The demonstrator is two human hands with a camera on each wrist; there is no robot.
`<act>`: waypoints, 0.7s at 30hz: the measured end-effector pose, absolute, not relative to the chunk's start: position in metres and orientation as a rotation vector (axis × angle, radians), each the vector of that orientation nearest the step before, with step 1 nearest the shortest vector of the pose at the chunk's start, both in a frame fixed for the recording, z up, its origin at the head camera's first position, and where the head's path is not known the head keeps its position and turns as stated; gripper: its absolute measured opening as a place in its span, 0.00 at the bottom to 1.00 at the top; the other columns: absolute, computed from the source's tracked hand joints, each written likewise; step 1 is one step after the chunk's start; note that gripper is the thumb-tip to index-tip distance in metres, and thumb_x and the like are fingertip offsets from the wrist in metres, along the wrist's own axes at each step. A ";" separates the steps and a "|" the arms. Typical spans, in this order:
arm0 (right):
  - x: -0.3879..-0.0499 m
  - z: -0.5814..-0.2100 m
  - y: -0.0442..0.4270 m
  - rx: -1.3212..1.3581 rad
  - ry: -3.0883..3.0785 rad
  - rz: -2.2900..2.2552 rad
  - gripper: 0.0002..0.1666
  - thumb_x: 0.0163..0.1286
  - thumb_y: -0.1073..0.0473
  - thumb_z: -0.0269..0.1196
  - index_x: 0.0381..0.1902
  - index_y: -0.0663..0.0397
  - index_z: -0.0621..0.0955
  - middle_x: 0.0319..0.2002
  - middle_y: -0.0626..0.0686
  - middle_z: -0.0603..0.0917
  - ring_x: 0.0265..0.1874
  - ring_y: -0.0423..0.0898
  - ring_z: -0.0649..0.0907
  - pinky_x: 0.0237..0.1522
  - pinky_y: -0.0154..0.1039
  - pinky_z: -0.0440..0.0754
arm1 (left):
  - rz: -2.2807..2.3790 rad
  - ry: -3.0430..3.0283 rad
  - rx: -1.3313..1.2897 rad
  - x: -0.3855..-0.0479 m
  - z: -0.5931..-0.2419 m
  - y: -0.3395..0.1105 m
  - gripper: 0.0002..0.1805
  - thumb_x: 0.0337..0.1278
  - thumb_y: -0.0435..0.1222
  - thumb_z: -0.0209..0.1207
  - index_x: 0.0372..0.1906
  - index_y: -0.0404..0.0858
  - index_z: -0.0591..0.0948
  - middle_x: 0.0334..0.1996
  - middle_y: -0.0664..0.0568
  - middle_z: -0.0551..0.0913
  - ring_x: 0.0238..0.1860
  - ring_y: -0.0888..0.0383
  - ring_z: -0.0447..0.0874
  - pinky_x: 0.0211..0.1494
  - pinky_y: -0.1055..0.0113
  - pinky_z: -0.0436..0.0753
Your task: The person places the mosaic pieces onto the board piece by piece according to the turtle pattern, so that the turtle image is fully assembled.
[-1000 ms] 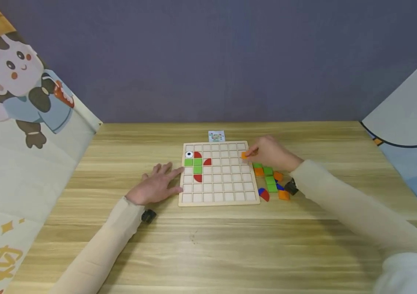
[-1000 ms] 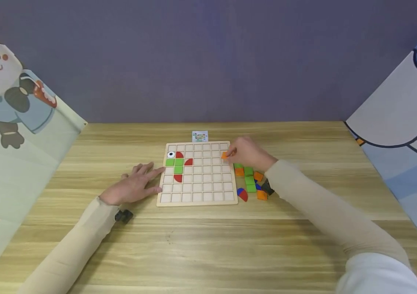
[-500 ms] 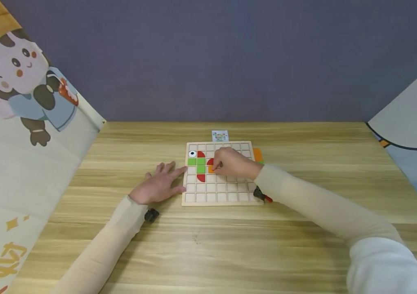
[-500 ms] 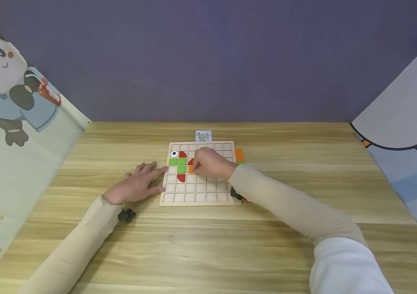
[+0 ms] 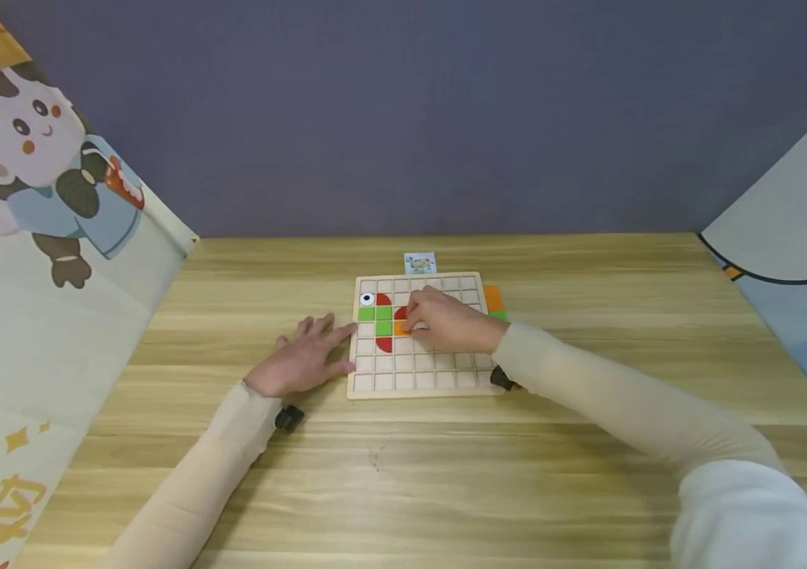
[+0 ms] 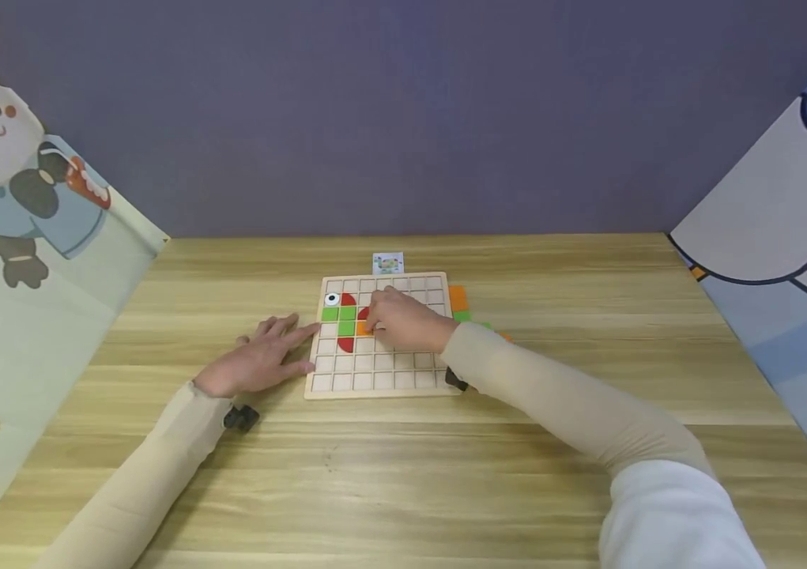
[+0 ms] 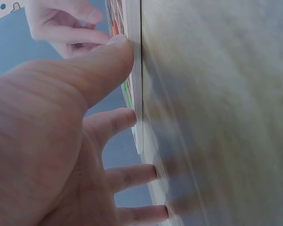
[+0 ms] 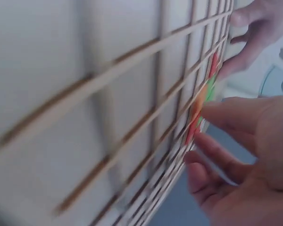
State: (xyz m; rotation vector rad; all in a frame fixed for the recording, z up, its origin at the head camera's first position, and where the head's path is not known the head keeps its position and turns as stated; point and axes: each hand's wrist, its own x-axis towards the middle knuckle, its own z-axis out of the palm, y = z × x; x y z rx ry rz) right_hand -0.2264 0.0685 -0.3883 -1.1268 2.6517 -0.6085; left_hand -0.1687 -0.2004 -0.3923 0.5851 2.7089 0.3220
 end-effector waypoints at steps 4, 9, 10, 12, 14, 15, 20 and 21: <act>-0.231 -0.388 0.096 -1.116 2.707 -0.730 0.11 0.65 0.66 0.62 0.45 0.55 0.86 0.43 0.48 0.77 0.43 0.45 0.74 0.47 0.40 0.75 | 0.329 2.706 0.591 -0.169 -0.393 -0.200 0.38 0.64 0.58 0.48 0.75 0.53 0.52 0.73 0.37 0.43 0.68 0.28 0.40 0.54 0.24 0.50; -0.248 -0.386 0.143 -0.982 2.795 -0.781 0.13 0.67 0.69 0.59 0.47 0.60 0.84 0.46 0.53 0.79 0.45 0.49 0.76 0.48 0.46 0.76 | 0.334 2.706 0.583 -0.170 -0.392 -0.199 0.38 0.64 0.58 0.48 0.75 0.52 0.52 0.73 0.36 0.44 0.68 0.28 0.40 0.54 0.23 0.50; -0.252 -0.387 0.153 -0.934 2.800 -0.764 0.13 0.68 0.69 0.58 0.49 0.60 0.83 0.46 0.54 0.79 0.44 0.49 0.76 0.45 0.45 0.77 | 0.333 2.707 0.583 -0.170 -0.392 -0.199 0.38 0.64 0.58 0.48 0.75 0.52 0.52 0.73 0.36 0.44 0.68 0.28 0.40 0.54 0.23 0.50; -0.259 -0.390 0.171 -0.859 2.805 -0.711 0.15 0.70 0.69 0.55 0.51 0.61 0.82 0.47 0.56 0.78 0.44 0.51 0.76 0.45 0.47 0.77 | 0.331 2.707 0.581 -0.170 -0.391 -0.198 0.38 0.64 0.58 0.48 0.75 0.52 0.52 0.73 0.36 0.44 0.68 0.28 0.40 0.54 0.23 0.51; -0.264 -0.394 0.184 -0.805 2.784 -0.657 0.16 0.71 0.68 0.54 0.53 0.60 0.81 0.49 0.58 0.77 0.46 0.53 0.76 0.46 0.48 0.77 | 0.329 2.707 0.581 -0.171 -0.392 -0.198 0.38 0.64 0.58 0.48 0.75 0.52 0.52 0.73 0.37 0.44 0.68 0.28 0.40 0.54 0.23 0.51; -0.266 -0.396 0.189 -0.791 2.772 -0.639 0.16 0.71 0.68 0.53 0.54 0.60 0.81 0.50 0.59 0.77 0.48 0.55 0.75 0.47 0.50 0.76 | 0.328 2.708 0.582 -0.171 -0.393 -0.198 0.38 0.64 0.58 0.48 0.75 0.52 0.52 0.73 0.36 0.44 0.68 0.27 0.40 0.54 0.23 0.51; -0.273 -0.402 0.203 -0.699 2.753 -0.678 0.16 0.70 0.68 0.56 0.53 0.60 0.81 0.57 0.62 0.74 0.57 0.61 0.71 0.56 0.56 0.71 | 0.342 2.718 0.585 -0.172 -0.395 -0.199 0.38 0.64 0.58 0.48 0.75 0.52 0.52 0.73 0.36 0.44 0.68 0.27 0.40 0.53 0.23 0.50; -0.274 -0.403 0.206 -0.690 2.765 -0.689 0.15 0.69 0.68 0.57 0.51 0.60 0.82 0.56 0.63 0.74 0.57 0.61 0.71 0.56 0.56 0.71 | 0.347 2.719 0.585 -0.172 -0.395 -0.198 0.38 0.64 0.58 0.48 0.75 0.52 0.53 0.73 0.36 0.44 0.68 0.27 0.40 0.53 0.23 0.50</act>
